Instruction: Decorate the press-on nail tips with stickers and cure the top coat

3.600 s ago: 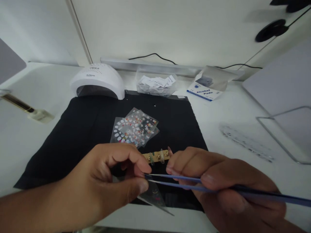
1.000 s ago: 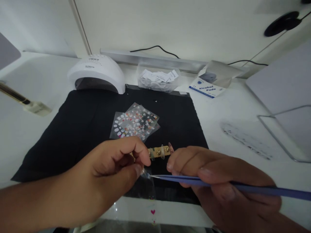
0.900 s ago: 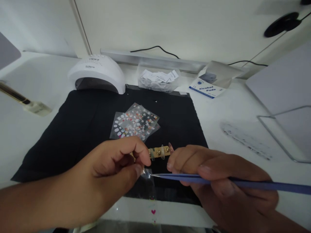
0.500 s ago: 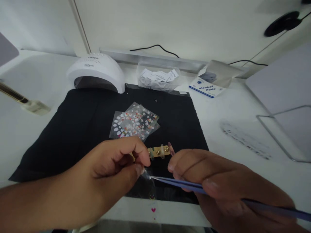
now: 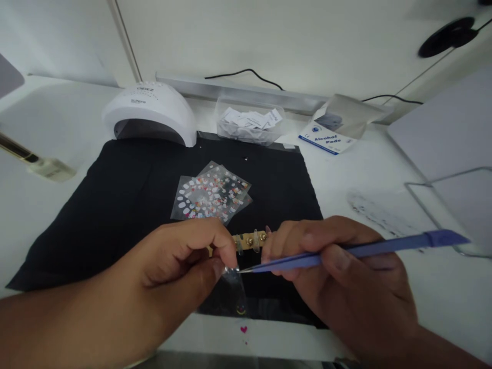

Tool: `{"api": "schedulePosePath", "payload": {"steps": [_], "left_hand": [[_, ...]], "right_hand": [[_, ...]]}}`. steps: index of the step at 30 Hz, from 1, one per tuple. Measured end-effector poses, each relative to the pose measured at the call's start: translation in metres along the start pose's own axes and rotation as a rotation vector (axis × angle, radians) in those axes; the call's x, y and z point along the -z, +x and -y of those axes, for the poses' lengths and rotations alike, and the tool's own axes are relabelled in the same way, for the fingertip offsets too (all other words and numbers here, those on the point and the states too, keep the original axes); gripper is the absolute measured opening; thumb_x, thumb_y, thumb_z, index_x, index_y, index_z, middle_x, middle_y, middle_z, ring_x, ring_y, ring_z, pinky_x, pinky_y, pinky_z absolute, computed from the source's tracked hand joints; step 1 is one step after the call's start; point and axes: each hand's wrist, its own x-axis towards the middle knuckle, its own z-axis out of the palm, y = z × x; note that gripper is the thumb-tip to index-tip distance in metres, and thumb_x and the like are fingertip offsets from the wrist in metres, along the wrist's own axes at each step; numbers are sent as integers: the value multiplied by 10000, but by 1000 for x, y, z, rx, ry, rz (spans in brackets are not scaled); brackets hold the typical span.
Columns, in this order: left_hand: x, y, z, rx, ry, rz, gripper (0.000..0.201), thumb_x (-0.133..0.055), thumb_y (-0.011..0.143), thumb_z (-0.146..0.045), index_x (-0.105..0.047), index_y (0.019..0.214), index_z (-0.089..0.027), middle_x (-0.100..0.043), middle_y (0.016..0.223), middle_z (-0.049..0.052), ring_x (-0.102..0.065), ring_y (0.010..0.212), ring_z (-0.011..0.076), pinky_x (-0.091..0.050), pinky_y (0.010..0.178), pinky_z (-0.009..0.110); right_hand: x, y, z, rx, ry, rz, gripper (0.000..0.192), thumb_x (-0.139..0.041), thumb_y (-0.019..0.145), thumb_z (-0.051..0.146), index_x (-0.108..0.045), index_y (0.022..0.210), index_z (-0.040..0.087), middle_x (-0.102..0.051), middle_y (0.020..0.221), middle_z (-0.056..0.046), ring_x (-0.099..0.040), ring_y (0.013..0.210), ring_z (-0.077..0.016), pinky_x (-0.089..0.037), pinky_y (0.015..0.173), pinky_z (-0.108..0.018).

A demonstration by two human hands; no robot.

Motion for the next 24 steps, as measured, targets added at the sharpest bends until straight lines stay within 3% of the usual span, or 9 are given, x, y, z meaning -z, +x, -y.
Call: {"api": "schedulePosePath", "payload": {"steps": [11,18,24], "left_hand": [[-1,-2,0,97,-30,22,105,-437,953,-264,-524,894,-266,-416,713,-41,-288,538,95,-255,447,200],[0,-1,-2,114,-31,18,83,-464,941,-280,-510,879,-250,-408,717,-42,-277,530,86,-246,443,199],[0,-1,-1,79,-12,-2,82,-446,953,-265,-508,905,-242,-415,708,-41,-289,531,87,-254,440,194]], "right_hand": [[6,8,-10,-245,208,-36,118,-681,862,314,-739,814,223,-679,569,-15,-646,543,-162,-523,551,-297],[7,8,-10,-223,201,-37,116,-676,866,306,-738,822,218,-676,574,-7,-658,542,-168,-527,544,-296],[5,9,-7,-104,151,-11,131,-642,896,294,-741,856,217,-684,626,-11,-654,558,-173,-534,545,-316]]}}
